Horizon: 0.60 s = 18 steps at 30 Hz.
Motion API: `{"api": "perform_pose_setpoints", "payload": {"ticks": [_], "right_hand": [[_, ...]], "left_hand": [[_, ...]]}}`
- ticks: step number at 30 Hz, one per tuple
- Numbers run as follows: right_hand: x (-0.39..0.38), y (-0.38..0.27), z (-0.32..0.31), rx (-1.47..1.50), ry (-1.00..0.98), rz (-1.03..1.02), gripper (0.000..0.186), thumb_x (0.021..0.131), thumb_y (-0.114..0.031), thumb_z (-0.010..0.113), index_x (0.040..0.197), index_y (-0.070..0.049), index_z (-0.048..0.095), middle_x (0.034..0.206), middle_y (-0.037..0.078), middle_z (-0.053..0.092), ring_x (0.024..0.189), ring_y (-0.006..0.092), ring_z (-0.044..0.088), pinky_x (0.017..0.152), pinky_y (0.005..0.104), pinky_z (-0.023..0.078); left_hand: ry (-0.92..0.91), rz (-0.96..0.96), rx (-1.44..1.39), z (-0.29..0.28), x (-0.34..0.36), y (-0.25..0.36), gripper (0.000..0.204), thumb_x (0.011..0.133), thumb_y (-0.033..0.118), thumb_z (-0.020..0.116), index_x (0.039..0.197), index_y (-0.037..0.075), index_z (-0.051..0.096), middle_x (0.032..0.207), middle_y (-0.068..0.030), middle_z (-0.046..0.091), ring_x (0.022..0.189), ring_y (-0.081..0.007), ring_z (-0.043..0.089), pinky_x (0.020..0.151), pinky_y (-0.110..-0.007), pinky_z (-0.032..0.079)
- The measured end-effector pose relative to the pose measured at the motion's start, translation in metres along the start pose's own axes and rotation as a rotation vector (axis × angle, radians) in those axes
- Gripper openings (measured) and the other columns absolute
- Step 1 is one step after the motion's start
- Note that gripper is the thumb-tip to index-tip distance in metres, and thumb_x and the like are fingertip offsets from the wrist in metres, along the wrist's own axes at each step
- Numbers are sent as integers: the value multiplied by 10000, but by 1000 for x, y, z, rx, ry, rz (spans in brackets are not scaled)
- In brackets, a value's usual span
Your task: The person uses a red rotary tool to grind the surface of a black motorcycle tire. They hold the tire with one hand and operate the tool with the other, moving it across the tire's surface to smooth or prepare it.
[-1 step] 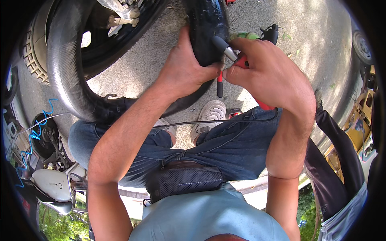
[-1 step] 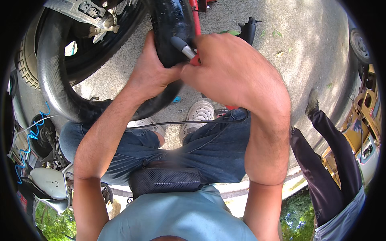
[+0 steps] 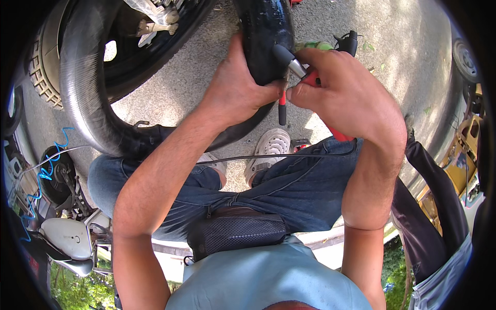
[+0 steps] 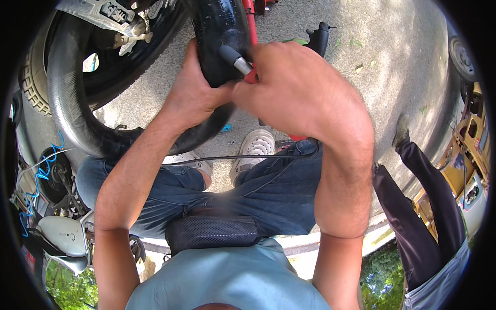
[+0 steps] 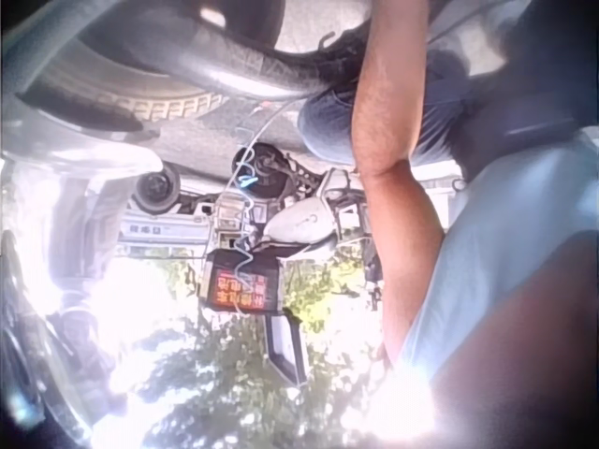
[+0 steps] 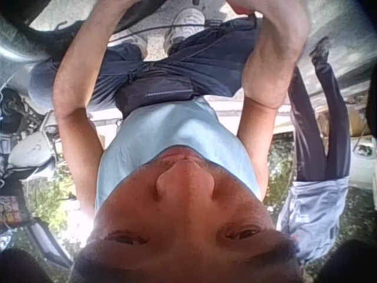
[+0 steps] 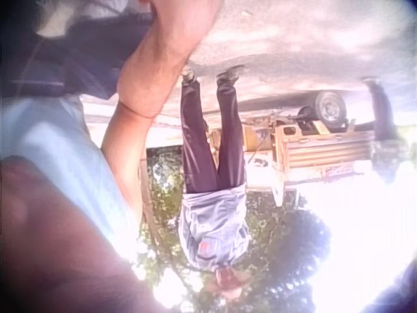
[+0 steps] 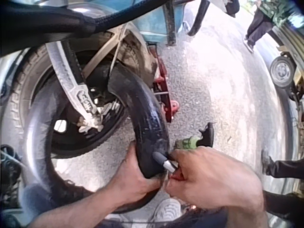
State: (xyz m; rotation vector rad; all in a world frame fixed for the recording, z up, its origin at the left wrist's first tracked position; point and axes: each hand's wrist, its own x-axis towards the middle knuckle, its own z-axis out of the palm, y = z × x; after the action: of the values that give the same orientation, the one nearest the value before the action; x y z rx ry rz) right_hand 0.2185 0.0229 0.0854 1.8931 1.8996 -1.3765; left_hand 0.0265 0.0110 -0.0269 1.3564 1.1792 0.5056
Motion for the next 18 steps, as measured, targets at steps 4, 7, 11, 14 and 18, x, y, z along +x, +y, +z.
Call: {"api": "perform_pose_setpoints", "payload": {"ticks": [4, 7, 11, 14, 18], "right_hand": [[-7, 4, -5, 206, -24, 32, 520, 806, -195, 729, 1256, 54, 650, 839, 253, 661, 760, 390, 658, 717, 429, 521], [-8, 8, 2, 126, 21, -53, 348, 810, -259, 682, 978, 43, 716, 837, 272, 692, 855, 464, 690, 758, 517, 548], [-2, 2, 0, -21, 18, -42, 389, 812, -238, 711, 1080, 44, 696, 832, 234, 685, 822, 394, 686, 741, 471, 541], [3, -2, -3, -19, -41, 15, 516, 840, -174, 733, 1304, 38, 651, 825, 159, 664, 773, 252, 672, 724, 390, 526], [-4, 4, -8, 204, -67, 83, 554, 848, -167, 737, 1356, 26, 629, 831, 117, 666, 779, 191, 668, 724, 360, 531]], "left_hand": [[-2, -8, -1, -1, -1, 4, 915, 749, 259, 869, 1455, 6, 344, 1186, -245, 683, 1089, -366, 713, 926, -439, 579], [-3, -16, 12, 0, -1, 3, 924, 753, 258, 867, 1463, 7, 332, 1184, -243, 682, 1084, -361, 715, 921, -436, 582], [-2, -14, 33, 1, -1, 3, 935, 755, 255, 865, 1473, 4, 321, 1193, -241, 679, 1080, -354, 717, 921, -437, 584], [-9, 26, 10, 0, 0, -2, 940, 756, 254, 862, 1479, 3, 316, 1204, -239, 676, 1084, -347, 716, 926, -439, 583], [-31, -70, -12, -4, -2, 9, 897, 771, 251, 900, 1452, 1, 373, 1247, -137, 633, 1119, -219, 642, 980, -381, 538]]}}
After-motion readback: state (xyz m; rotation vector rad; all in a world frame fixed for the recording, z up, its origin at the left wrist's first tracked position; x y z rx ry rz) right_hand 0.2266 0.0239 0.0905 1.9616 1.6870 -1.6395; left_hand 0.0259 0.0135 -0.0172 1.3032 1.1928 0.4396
